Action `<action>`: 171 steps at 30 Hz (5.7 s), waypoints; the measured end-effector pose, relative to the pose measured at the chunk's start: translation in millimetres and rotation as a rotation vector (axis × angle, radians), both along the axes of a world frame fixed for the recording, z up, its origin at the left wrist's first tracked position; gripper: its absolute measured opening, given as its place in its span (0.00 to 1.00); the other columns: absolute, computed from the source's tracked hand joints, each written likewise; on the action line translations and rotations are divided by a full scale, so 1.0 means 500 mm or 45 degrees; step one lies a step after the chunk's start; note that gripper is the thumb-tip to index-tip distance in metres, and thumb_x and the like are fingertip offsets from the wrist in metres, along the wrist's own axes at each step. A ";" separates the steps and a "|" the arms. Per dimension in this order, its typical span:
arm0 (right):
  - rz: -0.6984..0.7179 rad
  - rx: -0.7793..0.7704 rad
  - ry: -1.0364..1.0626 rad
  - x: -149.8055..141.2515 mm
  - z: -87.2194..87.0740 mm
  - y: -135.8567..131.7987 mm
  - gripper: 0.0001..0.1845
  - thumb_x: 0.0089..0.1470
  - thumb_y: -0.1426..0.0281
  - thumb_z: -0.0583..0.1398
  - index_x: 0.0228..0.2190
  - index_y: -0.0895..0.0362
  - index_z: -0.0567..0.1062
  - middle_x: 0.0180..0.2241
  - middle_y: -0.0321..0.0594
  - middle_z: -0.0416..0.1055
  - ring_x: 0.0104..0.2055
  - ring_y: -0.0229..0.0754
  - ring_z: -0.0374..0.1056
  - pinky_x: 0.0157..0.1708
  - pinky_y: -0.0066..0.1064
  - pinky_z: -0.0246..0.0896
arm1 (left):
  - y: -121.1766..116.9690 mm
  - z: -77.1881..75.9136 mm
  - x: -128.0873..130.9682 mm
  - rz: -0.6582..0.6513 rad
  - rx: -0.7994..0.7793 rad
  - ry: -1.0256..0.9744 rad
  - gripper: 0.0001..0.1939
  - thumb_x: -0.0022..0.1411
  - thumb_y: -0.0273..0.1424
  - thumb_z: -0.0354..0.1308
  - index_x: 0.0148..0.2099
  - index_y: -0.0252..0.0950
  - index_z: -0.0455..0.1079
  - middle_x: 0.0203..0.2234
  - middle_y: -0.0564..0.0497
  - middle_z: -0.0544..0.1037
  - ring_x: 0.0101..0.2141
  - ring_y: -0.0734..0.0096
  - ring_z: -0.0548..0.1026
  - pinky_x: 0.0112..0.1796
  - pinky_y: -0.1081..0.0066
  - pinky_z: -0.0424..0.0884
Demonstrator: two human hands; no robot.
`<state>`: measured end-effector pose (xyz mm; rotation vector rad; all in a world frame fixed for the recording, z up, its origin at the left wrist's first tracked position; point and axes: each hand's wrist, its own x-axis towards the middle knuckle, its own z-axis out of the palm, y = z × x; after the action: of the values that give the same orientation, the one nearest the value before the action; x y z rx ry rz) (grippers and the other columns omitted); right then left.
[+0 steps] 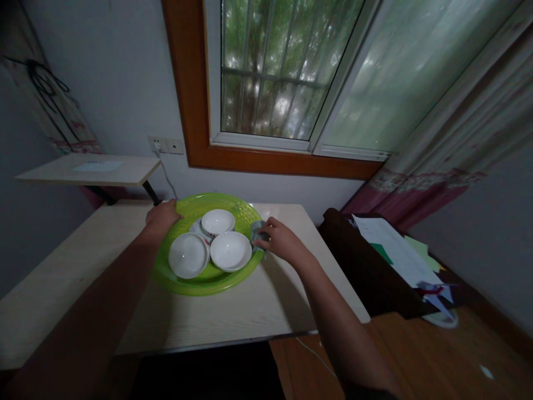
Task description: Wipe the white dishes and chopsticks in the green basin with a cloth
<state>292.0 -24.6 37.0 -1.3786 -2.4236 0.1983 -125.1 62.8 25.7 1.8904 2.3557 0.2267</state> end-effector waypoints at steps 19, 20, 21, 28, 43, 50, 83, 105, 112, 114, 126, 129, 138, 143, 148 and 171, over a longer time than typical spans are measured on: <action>-0.150 0.023 -0.311 -0.050 0.046 0.042 0.12 0.61 0.77 0.62 0.34 0.57 0.86 0.39 0.48 0.79 0.38 0.47 0.77 0.42 0.34 0.70 | 0.002 0.004 -0.001 -0.020 -0.013 0.027 0.28 0.63 0.35 0.68 0.64 0.35 0.73 0.55 0.32 0.82 0.55 0.38 0.80 0.48 0.53 0.76; -0.155 0.031 -0.340 -0.054 0.048 0.048 0.13 0.62 0.76 0.61 0.34 0.57 0.86 0.40 0.49 0.79 0.38 0.47 0.76 0.42 0.34 0.70 | 0.001 0.005 -0.001 -0.021 -0.009 0.028 0.28 0.63 0.36 0.68 0.63 0.35 0.73 0.55 0.32 0.82 0.55 0.38 0.80 0.48 0.53 0.76; -0.161 0.037 -0.369 -0.058 0.051 0.056 0.13 0.63 0.76 0.60 0.35 0.57 0.86 0.40 0.50 0.80 0.38 0.47 0.76 0.42 0.34 0.70 | 0.000 0.005 0.000 -0.026 -0.002 0.032 0.27 0.63 0.36 0.68 0.62 0.35 0.73 0.55 0.32 0.82 0.55 0.38 0.80 0.48 0.54 0.76; -0.281 0.037 -0.508 -0.100 0.067 0.124 0.14 0.68 0.70 0.60 0.44 0.62 0.86 0.47 0.54 0.80 0.46 0.48 0.75 0.49 0.31 0.66 | 0.004 0.000 -0.002 -0.005 -0.020 0.061 0.27 0.64 0.38 0.68 0.62 0.36 0.73 0.55 0.35 0.83 0.55 0.41 0.81 0.48 0.57 0.76; -0.197 0.064 -0.337 -0.058 0.036 0.041 0.13 0.69 0.73 0.60 0.42 0.60 0.86 0.44 0.50 0.78 0.46 0.46 0.75 0.51 0.31 0.66 | -0.002 0.009 0.006 0.018 -0.036 0.035 0.28 0.64 0.39 0.68 0.64 0.35 0.72 0.55 0.33 0.82 0.54 0.39 0.80 0.49 0.55 0.76; -0.115 -0.002 -0.024 -0.028 0.019 -0.037 0.05 0.63 0.71 0.69 0.40 0.58 0.86 0.42 0.46 0.76 0.40 0.44 0.76 0.46 0.33 0.71 | 0.003 0.003 0.002 -0.010 -0.032 0.057 0.27 0.65 0.36 0.67 0.63 0.34 0.72 0.56 0.33 0.82 0.55 0.38 0.80 0.48 0.55 0.76; -0.211 0.105 -0.306 -0.059 0.022 0.086 0.14 0.71 0.72 0.59 0.44 0.62 0.86 0.47 0.52 0.79 0.49 0.47 0.75 0.53 0.32 0.65 | 0.012 -0.005 -0.008 -0.032 -0.025 0.052 0.28 0.63 0.38 0.68 0.64 0.37 0.73 0.56 0.36 0.82 0.56 0.43 0.80 0.48 0.58 0.75; -0.161 -0.063 -0.248 -0.048 0.047 -0.003 0.07 0.62 0.72 0.67 0.41 0.58 0.87 0.44 0.46 0.77 0.40 0.42 0.75 0.47 0.30 0.68 | 0.003 0.004 0.001 -0.024 -0.034 0.031 0.26 0.64 0.37 0.67 0.63 0.36 0.73 0.56 0.33 0.82 0.55 0.39 0.80 0.48 0.55 0.76; -0.153 -0.004 -0.607 -0.099 0.045 0.063 0.15 0.64 0.80 0.58 0.40 0.63 0.86 0.45 0.58 0.78 0.42 0.50 0.75 0.47 0.36 0.68 | 0.009 -0.002 -0.005 -0.056 -0.019 0.046 0.27 0.64 0.38 0.68 0.62 0.36 0.73 0.56 0.34 0.82 0.55 0.40 0.80 0.47 0.56 0.75; -0.163 0.046 -0.663 -0.118 0.039 0.090 0.16 0.64 0.81 0.57 0.42 0.65 0.86 0.47 0.62 0.78 0.46 0.54 0.75 0.47 0.38 0.69 | 0.010 -0.005 -0.006 -0.057 -0.013 0.050 0.27 0.64 0.39 0.68 0.62 0.36 0.73 0.56 0.35 0.82 0.55 0.41 0.80 0.47 0.56 0.76; 0.251 0.162 -0.812 -0.196 0.001 0.189 0.18 0.69 0.78 0.55 0.48 0.65 0.85 0.58 0.58 0.76 0.62 0.53 0.68 0.59 0.36 0.67 | 0.008 -0.003 -0.003 -0.043 -0.002 0.021 0.27 0.64 0.36 0.69 0.64 0.36 0.73 0.56 0.32 0.82 0.56 0.39 0.80 0.49 0.54 0.76; 0.320 0.139 -0.813 -0.193 0.002 0.184 0.18 0.70 0.78 0.55 0.48 0.64 0.85 0.59 0.56 0.76 0.64 0.52 0.67 0.61 0.36 0.65 | 0.007 -0.001 -0.002 -0.025 -0.006 0.010 0.29 0.64 0.37 0.70 0.64 0.37 0.73 0.56 0.32 0.82 0.55 0.38 0.80 0.49 0.53 0.76; 0.161 -0.093 -0.996 -0.172 0.033 0.105 0.13 0.60 0.75 0.64 0.44 0.62 0.88 0.46 0.61 0.83 0.54 0.59 0.78 0.49 0.41 0.73 | 0.007 -0.003 -0.002 -0.011 -0.016 0.020 0.27 0.64 0.38 0.69 0.63 0.36 0.73 0.55 0.34 0.82 0.55 0.38 0.80 0.48 0.54 0.76; 0.090 -0.354 -0.956 -0.163 0.088 0.072 0.13 0.55 0.71 0.66 0.40 0.60 0.89 0.43 0.59 0.85 0.47 0.57 0.82 0.45 0.39 0.73 | 0.007 -0.004 -0.003 -0.016 -0.008 0.026 0.28 0.64 0.38 0.68 0.64 0.36 0.73 0.55 0.33 0.82 0.55 0.39 0.80 0.48 0.55 0.76; 0.154 -0.523 -1.121 -0.174 0.107 0.078 0.21 0.57 0.69 0.63 0.48 0.65 0.87 0.48 0.62 0.84 0.50 0.59 0.82 0.46 0.39 0.73 | 0.008 -0.004 -0.003 -0.035 -0.009 0.030 0.27 0.65 0.38 0.68 0.63 0.36 0.73 0.55 0.33 0.83 0.55 0.39 0.81 0.48 0.55 0.76; 0.081 -0.202 -1.104 -0.178 0.081 0.060 0.17 0.65 0.72 0.60 0.49 0.62 0.86 0.51 0.63 0.82 0.54 0.58 0.80 0.51 0.40 0.74 | 0.003 0.004 0.001 -0.030 -0.018 -0.002 0.27 0.64 0.35 0.68 0.63 0.34 0.73 0.55 0.31 0.82 0.55 0.37 0.80 0.48 0.52 0.76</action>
<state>202.9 5.6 77.7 -1.7035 -3.1951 -0.2614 -124.5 64.1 27.6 1.9102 2.3264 0.2086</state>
